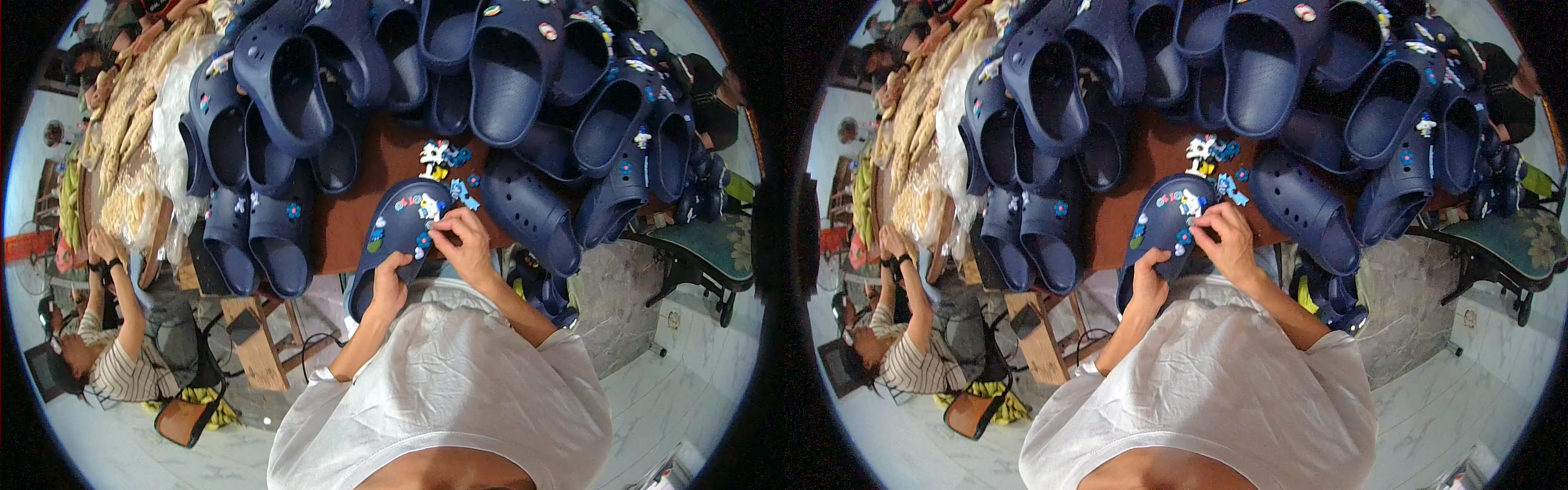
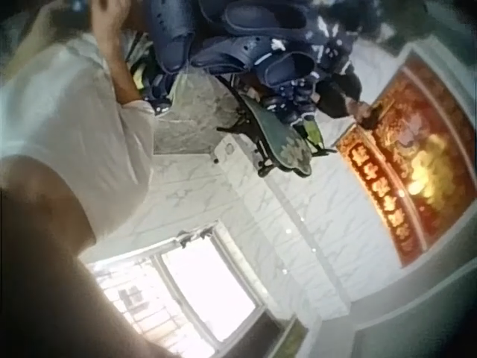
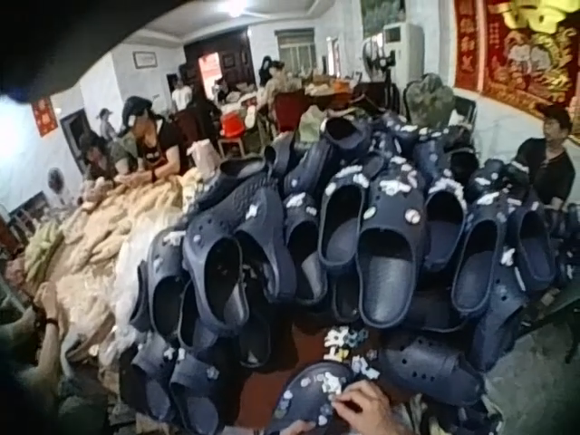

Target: Attaching decorative charms to the holes of rubber clogs.

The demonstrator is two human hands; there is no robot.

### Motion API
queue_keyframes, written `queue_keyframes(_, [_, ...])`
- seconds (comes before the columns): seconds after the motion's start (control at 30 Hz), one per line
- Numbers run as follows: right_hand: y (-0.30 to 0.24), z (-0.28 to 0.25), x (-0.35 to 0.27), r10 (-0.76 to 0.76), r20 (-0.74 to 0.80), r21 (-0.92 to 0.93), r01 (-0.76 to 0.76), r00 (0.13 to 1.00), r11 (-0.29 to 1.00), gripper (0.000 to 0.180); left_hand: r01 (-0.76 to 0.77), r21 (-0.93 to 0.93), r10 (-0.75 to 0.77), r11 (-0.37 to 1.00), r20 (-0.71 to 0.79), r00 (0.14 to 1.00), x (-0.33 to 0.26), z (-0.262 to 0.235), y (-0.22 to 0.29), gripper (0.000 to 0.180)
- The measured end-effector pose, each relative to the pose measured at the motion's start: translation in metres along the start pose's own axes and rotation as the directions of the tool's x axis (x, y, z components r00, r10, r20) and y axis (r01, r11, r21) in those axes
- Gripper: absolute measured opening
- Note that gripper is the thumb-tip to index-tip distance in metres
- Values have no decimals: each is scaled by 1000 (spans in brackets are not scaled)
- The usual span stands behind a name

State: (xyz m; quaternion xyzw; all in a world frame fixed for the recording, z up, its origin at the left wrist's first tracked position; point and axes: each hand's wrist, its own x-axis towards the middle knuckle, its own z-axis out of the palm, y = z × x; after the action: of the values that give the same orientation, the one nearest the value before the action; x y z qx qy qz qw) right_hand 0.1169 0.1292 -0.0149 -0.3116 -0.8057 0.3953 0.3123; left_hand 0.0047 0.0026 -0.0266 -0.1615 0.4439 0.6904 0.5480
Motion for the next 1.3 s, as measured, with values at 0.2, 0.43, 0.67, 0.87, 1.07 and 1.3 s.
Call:
queue_keyframes(0.2, [-4,4,-9,11,-58,6,-11,998,1000,16,17,-31,-16,999,33,999,5,-3,3,27])
queue_keyframes(0.43, [-12,7,-31,123,-123,191,-98,985,977,34,-81,-50,84,995,61,995,-11,4,19,32])
queue_keyframes(0.67, [-23,5,-58,53,178,271,-101,983,957,71,-208,-170,242,963,210,947,-38,31,39,47])
queue_keyframes(0.87, [-29,13,-73,35,279,125,-73,960,990,80,-155,-92,178,984,346,921,-61,54,36,54])
queue_keyframes(1.07, [-28,9,-80,71,159,276,-114,985,954,83,-185,33,147,982,478,866,-81,79,32,56])
queue_keyframes(1.3, [-31,-5,-86,229,57,275,-236,972,932,90,-144,110,50,984,598,800,-82,106,20,62])
